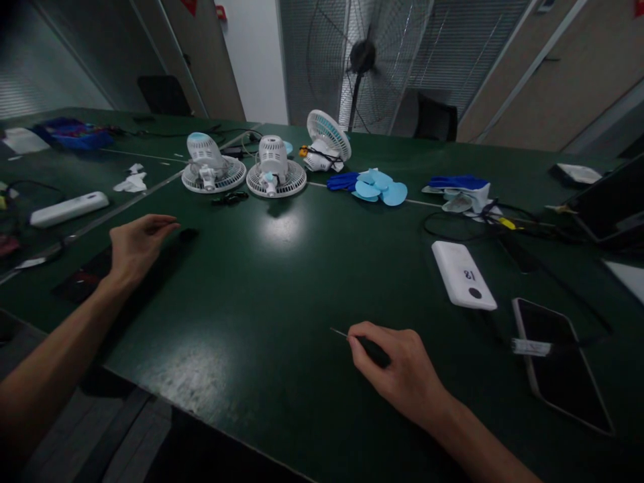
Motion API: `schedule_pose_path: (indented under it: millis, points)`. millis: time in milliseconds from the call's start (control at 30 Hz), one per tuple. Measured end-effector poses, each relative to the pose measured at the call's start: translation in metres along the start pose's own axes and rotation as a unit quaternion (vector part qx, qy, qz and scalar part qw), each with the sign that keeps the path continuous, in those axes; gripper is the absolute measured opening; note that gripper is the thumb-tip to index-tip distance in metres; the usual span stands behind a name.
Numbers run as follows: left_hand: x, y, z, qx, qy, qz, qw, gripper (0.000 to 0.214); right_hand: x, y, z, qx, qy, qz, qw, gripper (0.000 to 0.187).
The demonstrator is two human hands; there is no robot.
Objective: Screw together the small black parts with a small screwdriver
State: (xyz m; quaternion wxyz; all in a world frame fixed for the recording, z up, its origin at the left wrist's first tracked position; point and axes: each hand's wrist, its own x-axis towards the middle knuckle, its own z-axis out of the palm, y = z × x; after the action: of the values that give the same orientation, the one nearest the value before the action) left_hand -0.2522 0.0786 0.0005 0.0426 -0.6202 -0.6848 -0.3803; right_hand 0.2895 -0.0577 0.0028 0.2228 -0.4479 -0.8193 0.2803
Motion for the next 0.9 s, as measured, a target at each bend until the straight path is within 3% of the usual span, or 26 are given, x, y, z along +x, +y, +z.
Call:
schedule_pose_path:
  millis: [333, 567, 900]
  points:
    - [-0.003, 0.009, -0.005, 0.041, -0.025, 0.026, 0.999, 0.035, 0.001, -0.003, 0.000, -0.006, 0.003, 0.001, 1.000, 0.017]
    - [-0.010, 0.013, 0.004, 0.041, -0.050, -0.013, 0.998, 0.034, -0.001, 0.001, 0.000, -0.017, -0.004, 0.001, 1.000, 0.018]
    - [-0.011, 0.010, 0.007, 0.035, -0.027, -0.026, 0.999, 0.036, 0.000, 0.000, 0.001, -0.024, 0.006, -0.004, 1.000, 0.018]
